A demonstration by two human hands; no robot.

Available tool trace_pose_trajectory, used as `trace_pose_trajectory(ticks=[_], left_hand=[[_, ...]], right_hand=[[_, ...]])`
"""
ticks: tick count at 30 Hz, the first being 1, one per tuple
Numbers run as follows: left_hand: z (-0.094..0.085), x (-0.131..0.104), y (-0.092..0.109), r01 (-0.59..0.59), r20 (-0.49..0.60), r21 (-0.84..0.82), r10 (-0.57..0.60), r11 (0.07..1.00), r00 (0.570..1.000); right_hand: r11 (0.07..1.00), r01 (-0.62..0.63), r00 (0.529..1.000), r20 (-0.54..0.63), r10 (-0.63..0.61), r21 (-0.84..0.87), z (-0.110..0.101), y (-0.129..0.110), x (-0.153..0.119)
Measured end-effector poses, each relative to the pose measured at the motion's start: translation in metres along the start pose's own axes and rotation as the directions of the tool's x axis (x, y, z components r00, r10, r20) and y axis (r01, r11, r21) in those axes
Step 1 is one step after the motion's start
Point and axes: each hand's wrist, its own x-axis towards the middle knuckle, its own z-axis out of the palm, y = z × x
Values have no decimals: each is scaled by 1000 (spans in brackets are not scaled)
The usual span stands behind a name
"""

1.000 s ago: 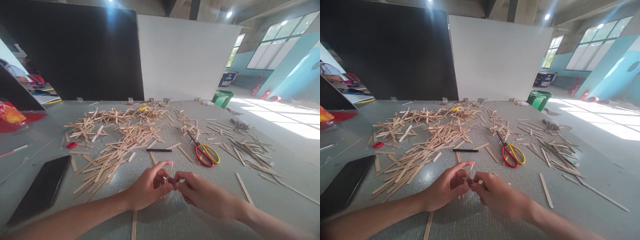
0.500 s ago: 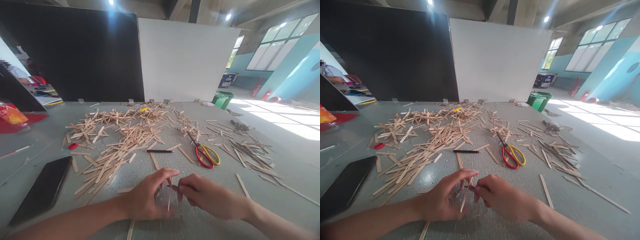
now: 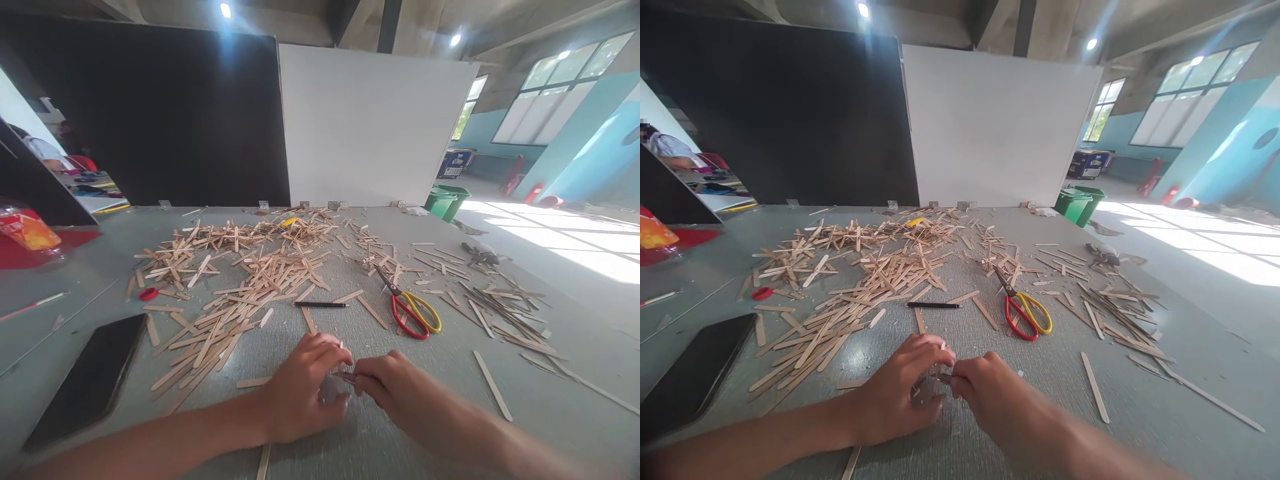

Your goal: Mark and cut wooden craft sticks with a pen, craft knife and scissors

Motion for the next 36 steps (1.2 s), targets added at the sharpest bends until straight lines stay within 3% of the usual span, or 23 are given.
trace_pose_trajectory(ticks=[4, 13, 17, 20, 25, 27, 31, 36], left_hand=[[0, -1, 1, -22, -18, -2, 22, 1000, 1000], [1, -5, 2, 66, 30, 8, -67, 998, 997], [-6, -5, -9, 215, -81, -50, -218, 975, 973], [-10, -4, -12, 278, -78, -77, -284, 957, 956], [-9, -1, -8, 268, -80, -189, -287, 945, 955], [-7, -1, -9, 255, -101, -271, -291, 928, 951], [-4, -2, -12, 256, -140, -542, -386, 801, 912], [-7, 0, -8, 264, -105, -676, -444, 688, 890]], right_hand=[[1000, -11, 1000, 21, 11, 5, -11, -4, -4], [998, -54, 995, 87, 51, 28, -25, -13, -10], [994, -106, 993, -51, 103, -41, -51, 7, -18], [983, -177, 976, -136, 169, -50, -66, 23, -22], [998, -58, 970, -238, 54, -8, -51, 13, -12], [1000, -16, 979, -201, 19, 16, -43, 1, -7], [989, -31, 991, -125, 49, 143, -37, -21, 3], [995, 56, 966, -256, -32, 87, -23, -25, 11]])
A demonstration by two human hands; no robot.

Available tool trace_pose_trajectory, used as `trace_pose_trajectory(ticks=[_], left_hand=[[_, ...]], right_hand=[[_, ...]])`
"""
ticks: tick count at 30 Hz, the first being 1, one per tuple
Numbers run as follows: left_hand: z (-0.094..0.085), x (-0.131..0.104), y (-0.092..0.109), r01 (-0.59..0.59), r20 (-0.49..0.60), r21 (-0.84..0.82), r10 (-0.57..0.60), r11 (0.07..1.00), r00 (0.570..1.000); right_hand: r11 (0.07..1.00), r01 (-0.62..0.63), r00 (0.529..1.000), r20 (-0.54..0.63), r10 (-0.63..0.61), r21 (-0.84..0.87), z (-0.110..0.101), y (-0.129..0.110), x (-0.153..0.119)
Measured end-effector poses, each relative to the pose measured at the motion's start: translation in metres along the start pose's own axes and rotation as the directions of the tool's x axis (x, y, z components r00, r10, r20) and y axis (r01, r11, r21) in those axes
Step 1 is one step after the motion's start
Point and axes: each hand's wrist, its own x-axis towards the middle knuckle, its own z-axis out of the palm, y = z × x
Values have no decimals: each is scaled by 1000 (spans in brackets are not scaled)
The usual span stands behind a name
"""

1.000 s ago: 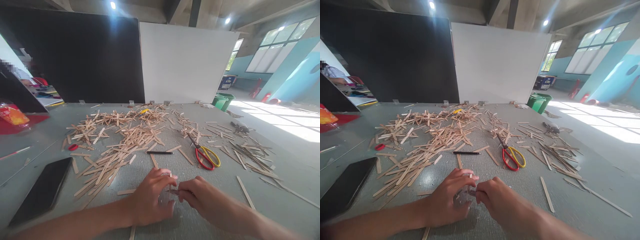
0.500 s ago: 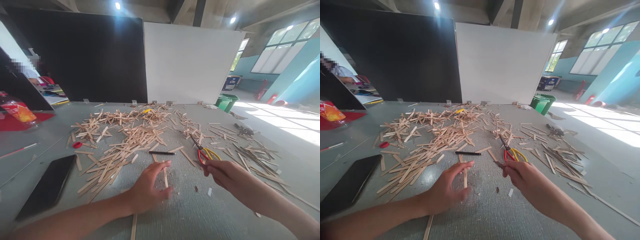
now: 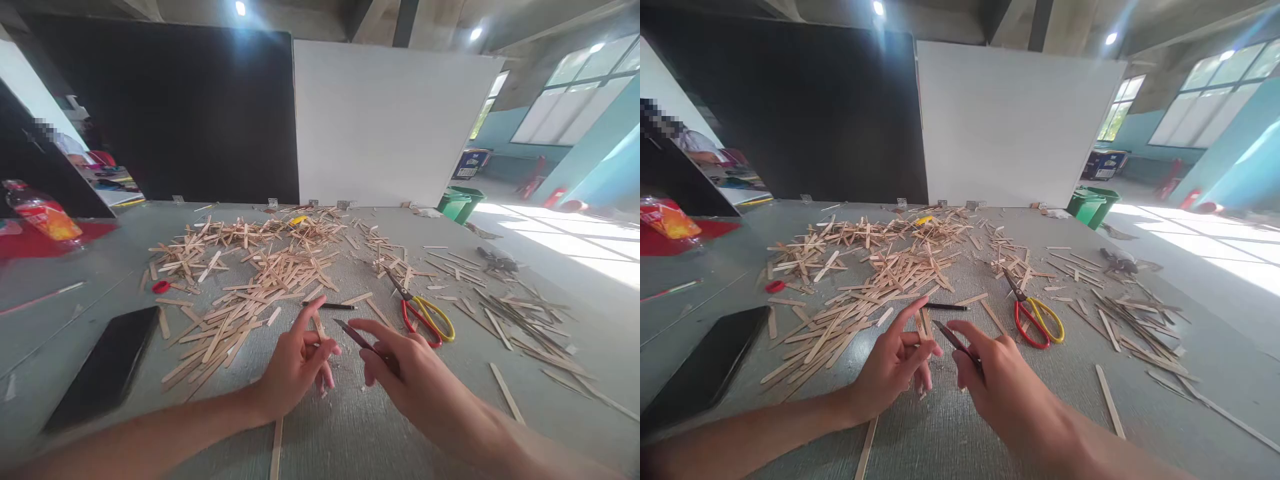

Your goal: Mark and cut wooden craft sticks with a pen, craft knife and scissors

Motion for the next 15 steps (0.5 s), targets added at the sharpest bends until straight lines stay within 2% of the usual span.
trace_pose_trajectory(ticks=[6, 15], left_hand=[[-2, 0, 0, 66, 65, -90, -60, 994, 996], [-2, 0, -7, 125, 85, -42, -121, 991, 989]], right_hand=[[994, 98, 995, 0, -98, 38, 18, 11, -4], [993, 91, 995, 29, -94, 78, 18, 14, -1]])
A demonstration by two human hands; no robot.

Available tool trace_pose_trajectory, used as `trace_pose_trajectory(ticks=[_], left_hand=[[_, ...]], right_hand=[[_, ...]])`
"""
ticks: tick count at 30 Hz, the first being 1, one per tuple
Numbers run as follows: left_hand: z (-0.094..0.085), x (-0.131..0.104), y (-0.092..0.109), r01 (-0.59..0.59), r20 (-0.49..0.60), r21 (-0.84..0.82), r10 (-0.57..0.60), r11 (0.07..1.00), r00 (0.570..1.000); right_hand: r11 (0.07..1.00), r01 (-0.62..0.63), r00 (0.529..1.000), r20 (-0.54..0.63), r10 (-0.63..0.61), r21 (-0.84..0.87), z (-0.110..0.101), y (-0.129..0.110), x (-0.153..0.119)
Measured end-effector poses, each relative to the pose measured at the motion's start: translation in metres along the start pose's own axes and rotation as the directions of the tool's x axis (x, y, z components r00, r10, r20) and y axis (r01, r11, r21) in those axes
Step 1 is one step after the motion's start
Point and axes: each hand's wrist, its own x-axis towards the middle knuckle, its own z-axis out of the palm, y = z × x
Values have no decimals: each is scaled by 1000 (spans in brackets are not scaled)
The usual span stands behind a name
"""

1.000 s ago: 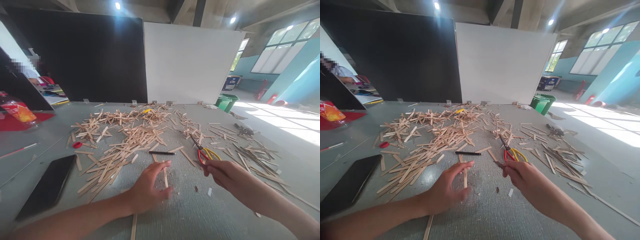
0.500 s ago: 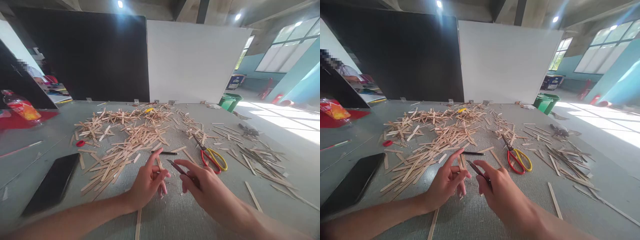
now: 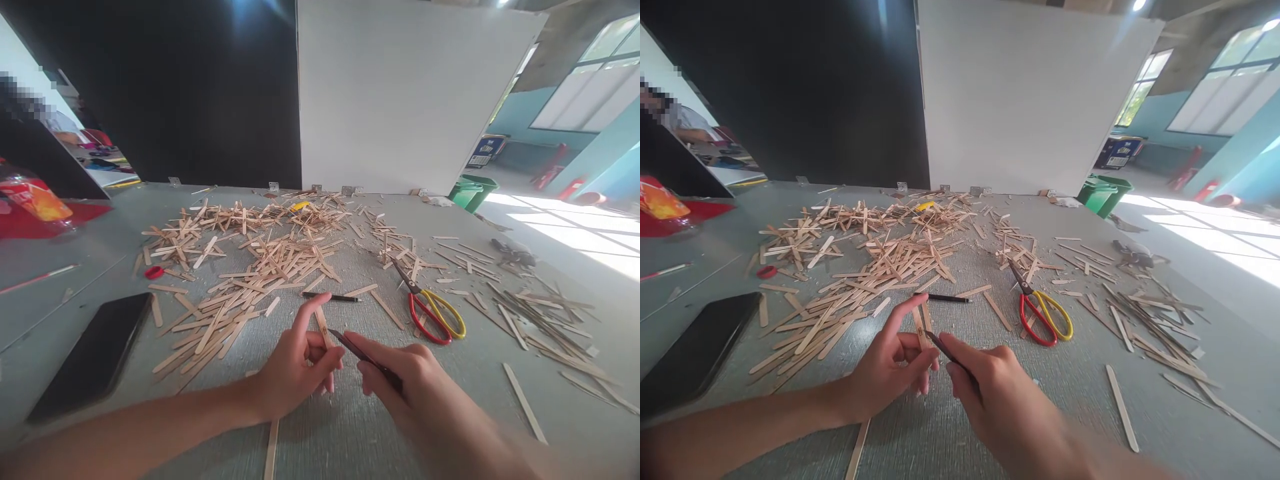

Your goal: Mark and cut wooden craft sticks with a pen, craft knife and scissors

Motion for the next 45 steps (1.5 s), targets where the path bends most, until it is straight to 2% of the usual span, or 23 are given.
trace_pose_trajectory(ticks=[22, 25, 29, 33, 35, 37, 40, 45], left_hand=[[2, 0, 3, -39, 15, 53, 38, 998, 999], [2, 2, 1, -39, -3, 42, 39, 998, 999], [0, 3, -2, -35, -1, 176, 36, 984, 999], [1, 3, -5, -58, 2, 290, 60, 955, 998], [1, 3, -6, -62, -2, 340, 66, 939, 998], [2, 3, -6, -68, -5, 382, 76, 922, 997], [2, 3, -4, -74, 9, 415, 77, 907, 997], [3, 1, 4, -64, 122, 366, 20, 928, 992]], right_hand=[[1000, 28, 999, 22, -28, -1, -4, -2, -2], [996, 39, 999, 16, -38, -77, -1, -1, -2], [965, 105, 994, 12, -106, -241, 9, 8, -7], [867, 231, 971, 54, -231, -442, 20, 16, -14], [823, 263, 963, 89, -253, -503, 24, 17, -16], [830, 250, 967, 86, -240, -499, 24, 14, -14], [895, 178, 984, 59, -169, -409, 18, 4, -7], [967, 4, 998, 68, 13, -254, 2, -14, 1]])
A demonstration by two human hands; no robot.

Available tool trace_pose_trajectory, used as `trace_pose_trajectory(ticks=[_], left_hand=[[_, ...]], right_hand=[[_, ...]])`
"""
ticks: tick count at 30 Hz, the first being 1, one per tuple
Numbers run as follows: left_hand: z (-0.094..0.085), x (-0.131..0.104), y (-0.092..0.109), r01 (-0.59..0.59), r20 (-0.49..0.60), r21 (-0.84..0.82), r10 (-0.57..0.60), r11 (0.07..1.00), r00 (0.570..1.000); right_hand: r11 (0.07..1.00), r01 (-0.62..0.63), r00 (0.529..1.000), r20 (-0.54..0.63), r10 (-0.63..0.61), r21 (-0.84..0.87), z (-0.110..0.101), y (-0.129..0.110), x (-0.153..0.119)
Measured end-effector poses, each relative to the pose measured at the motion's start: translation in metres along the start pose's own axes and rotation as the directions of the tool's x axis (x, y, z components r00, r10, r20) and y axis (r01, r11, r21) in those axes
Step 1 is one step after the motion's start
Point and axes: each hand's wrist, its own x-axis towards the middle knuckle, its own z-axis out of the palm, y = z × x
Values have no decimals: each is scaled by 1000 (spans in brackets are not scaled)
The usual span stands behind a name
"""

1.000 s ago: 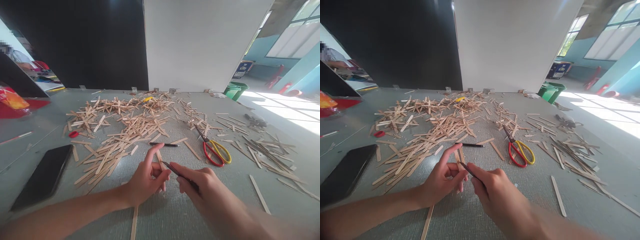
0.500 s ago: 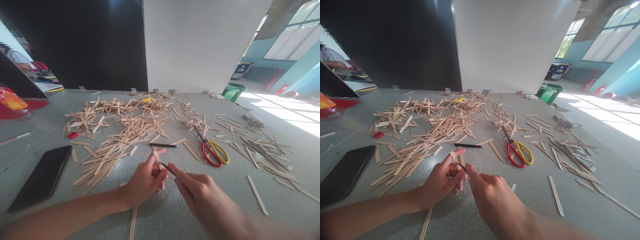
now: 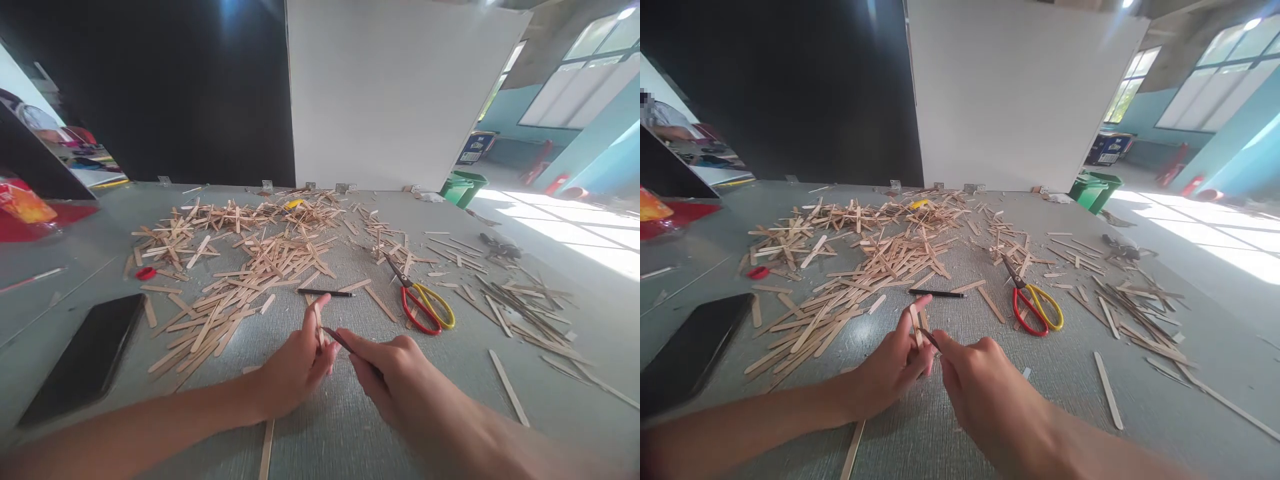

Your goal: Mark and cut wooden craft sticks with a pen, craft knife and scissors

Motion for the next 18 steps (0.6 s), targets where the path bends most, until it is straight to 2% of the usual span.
trace_pose_trajectory(ticks=[6, 9, 15, 18], left_hand=[[-2, 3, -3, -19, 60, -129, 27, 991, 998], [-4, 3, -2, -39, 68, -88, 45, 995, 997], [-8, -2, 9, -6, 91, 1, 6, 1000, 996], [-7, -2, 9, -4, 97, 12, 3, 1000, 995]], right_hand=[[1000, -1, 999, -40, 0, -8, 0, 9, 0], [999, 26, 999, -42, -25, 42, -3, 9, 3], [993, 35, 999, -22, -33, 109, -16, 1, 5], [994, 40, 999, -39, -36, 103, -16, 2, 3]])
